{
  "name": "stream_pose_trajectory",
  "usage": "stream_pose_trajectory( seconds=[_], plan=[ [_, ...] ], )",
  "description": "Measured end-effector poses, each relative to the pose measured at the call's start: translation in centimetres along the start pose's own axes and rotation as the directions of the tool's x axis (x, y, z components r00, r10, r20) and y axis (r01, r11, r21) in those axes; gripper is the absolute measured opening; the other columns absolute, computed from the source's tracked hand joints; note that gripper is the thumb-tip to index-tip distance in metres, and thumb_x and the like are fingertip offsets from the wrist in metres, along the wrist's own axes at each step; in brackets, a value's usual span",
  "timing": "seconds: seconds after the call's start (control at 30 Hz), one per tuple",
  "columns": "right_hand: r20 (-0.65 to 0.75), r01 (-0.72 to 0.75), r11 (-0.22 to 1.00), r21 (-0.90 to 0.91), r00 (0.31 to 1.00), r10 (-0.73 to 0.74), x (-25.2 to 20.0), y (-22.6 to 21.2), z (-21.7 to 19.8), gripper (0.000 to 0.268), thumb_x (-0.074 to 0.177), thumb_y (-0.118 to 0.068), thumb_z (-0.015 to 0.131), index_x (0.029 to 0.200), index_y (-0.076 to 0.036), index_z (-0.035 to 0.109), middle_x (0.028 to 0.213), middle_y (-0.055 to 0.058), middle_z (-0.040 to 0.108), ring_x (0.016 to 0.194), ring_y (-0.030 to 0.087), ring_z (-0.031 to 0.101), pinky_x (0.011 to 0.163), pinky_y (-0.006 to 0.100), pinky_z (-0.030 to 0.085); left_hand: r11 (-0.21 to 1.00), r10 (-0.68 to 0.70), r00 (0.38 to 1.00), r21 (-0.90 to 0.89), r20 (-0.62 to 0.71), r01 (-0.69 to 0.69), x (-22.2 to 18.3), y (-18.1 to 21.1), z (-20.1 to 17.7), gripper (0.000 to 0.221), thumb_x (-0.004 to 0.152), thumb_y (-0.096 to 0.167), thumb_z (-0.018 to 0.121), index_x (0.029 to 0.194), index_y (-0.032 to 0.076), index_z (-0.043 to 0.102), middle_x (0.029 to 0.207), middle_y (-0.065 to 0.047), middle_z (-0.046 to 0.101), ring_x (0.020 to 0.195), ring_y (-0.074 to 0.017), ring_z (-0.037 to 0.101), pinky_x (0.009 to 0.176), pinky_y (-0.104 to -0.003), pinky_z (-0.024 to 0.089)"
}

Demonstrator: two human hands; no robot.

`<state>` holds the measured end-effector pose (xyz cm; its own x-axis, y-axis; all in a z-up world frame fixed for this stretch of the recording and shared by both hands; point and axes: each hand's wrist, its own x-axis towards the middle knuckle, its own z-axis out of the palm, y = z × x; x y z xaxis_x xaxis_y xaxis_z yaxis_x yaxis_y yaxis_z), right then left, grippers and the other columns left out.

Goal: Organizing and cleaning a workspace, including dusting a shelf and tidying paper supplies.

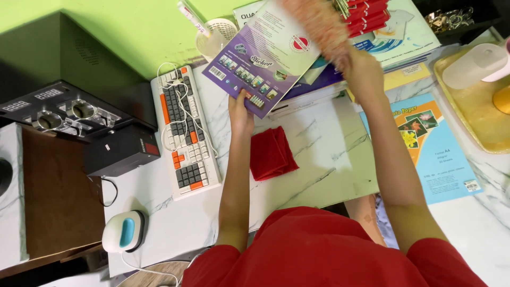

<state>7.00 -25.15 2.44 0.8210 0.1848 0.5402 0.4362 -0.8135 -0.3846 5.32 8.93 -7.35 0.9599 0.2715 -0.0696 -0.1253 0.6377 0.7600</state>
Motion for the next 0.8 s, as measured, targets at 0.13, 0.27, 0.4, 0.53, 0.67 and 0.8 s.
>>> stream_pose_trajectory(
  seconds=[0.13, 0.27, 0.4, 0.53, 0.67, 0.8],
  plan=[
    [-0.199, -0.081, 0.991, -0.11, 0.978, 0.058, -0.1, 0.0, -1.3, 0.036, 0.101, -0.01, 0.064, 0.137, -0.003, 0.067, 0.094, 0.026, 0.07, 0.081, 0.046, 0.066, 0.068, 0.053, 0.052, 1.0, 0.027, 0.999, 0.01, -0.021, -0.027, 0.0, -0.1, 0.2, 0.035, 0.105, 0.009, 0.048, 0.139, 0.001, 0.048, 0.129, -0.011, 0.059, 0.115, -0.0205, 0.06, 0.098, -0.039, 0.052],
    [0.13, -0.109, 0.985, 0.137, 0.987, 0.091, -0.2, -2.6, -5.0, 0.032, 0.101, -0.015, 0.064, 0.131, -0.007, 0.069, 0.085, 0.025, 0.069, 0.074, 0.043, 0.065, 0.068, 0.05, 0.053, 0.999, 0.045, 0.999, 0.006, -0.028, -0.045, -0.4, 0.3, 1.1, 0.038, 0.104, 0.009, 0.046, 0.141, 0.0, 0.045, 0.133, -0.013, 0.058, 0.117, -0.0225, 0.06, 0.099, -0.041, 0.052],
    [0.245, -0.331, 0.893, 0.304, 0.933, 0.263, 0.3, -5.6, -6.7, 0.031, 0.103, -0.023, 0.062, 0.132, -0.013, 0.068, 0.079, 0.022, 0.067, 0.063, 0.039, 0.065, 0.064, 0.047, 0.053, 1.0, 0.019, 0.998, -0.015, -0.067, -0.02, -1.1, 1.0, 1.9, 0.04, 0.103, 0.01, 0.045, 0.141, 0.001, 0.044, 0.131, -0.012, 0.057, 0.116, -0.0231, 0.06, 0.098, -0.042, 0.053],
    [0.083, -0.304, 0.94, 0.152, 0.952, 0.294, -0.8, -1.3, -1.3, 0.03, 0.108, -0.022, 0.062, 0.135, -0.012, 0.069, 0.083, 0.023, 0.067, 0.07, 0.039, 0.066, 0.066, 0.048, 0.053, 0.999, 0.03, 0.999, -0.031, -0.037, -0.031, -1.5, 1.4, 2.6, 0.039, 0.104, 0.008, 0.049, 0.142, -0.001, 0.044, 0.132, -0.014, 0.058, 0.116, -0.0226, 0.06, 0.097, -0.042, 0.053],
    [0.114, -0.124, 0.96, 0.252, 0.989, 0.098, -0.1, -3.2, -2.0, 0.029, 0.107, -0.021, 0.063, 0.133, -0.01, 0.068, 0.089, 0.024, 0.07, 0.08, 0.041, 0.07, 0.072, 0.047, 0.055, 0.988, 0.144, 0.989, 0.056, -0.033, -0.142, -2.1, 2.1, 4.3, 0.041, 0.101, 0.006, 0.061, 0.14, 0.004, 0.046, 0.12, -0.007, 0.058, 0.105, -0.0171, 0.059, 0.091, -0.037, 0.054],
    [0.076, -0.242, 0.923, 0.301, 0.97, 0.23, 0.1, -2.9, -0.3, 0.033, 0.107, -0.021, 0.06, 0.139, -0.01, 0.064, 0.094, 0.026, 0.069, 0.085, 0.044, 0.069, 0.077, 0.049, 0.054, 0.939, 0.336, 0.94, 0.063, 0.05, -0.339, -5.1, 4.4, 7.2, 0.033, 0.103, 0.009, 0.063, 0.133, 0.002, 0.051, 0.116, -0.005, 0.062, 0.101, -0.0139, 0.059, 0.091, -0.031, 0.053]
  ],
)
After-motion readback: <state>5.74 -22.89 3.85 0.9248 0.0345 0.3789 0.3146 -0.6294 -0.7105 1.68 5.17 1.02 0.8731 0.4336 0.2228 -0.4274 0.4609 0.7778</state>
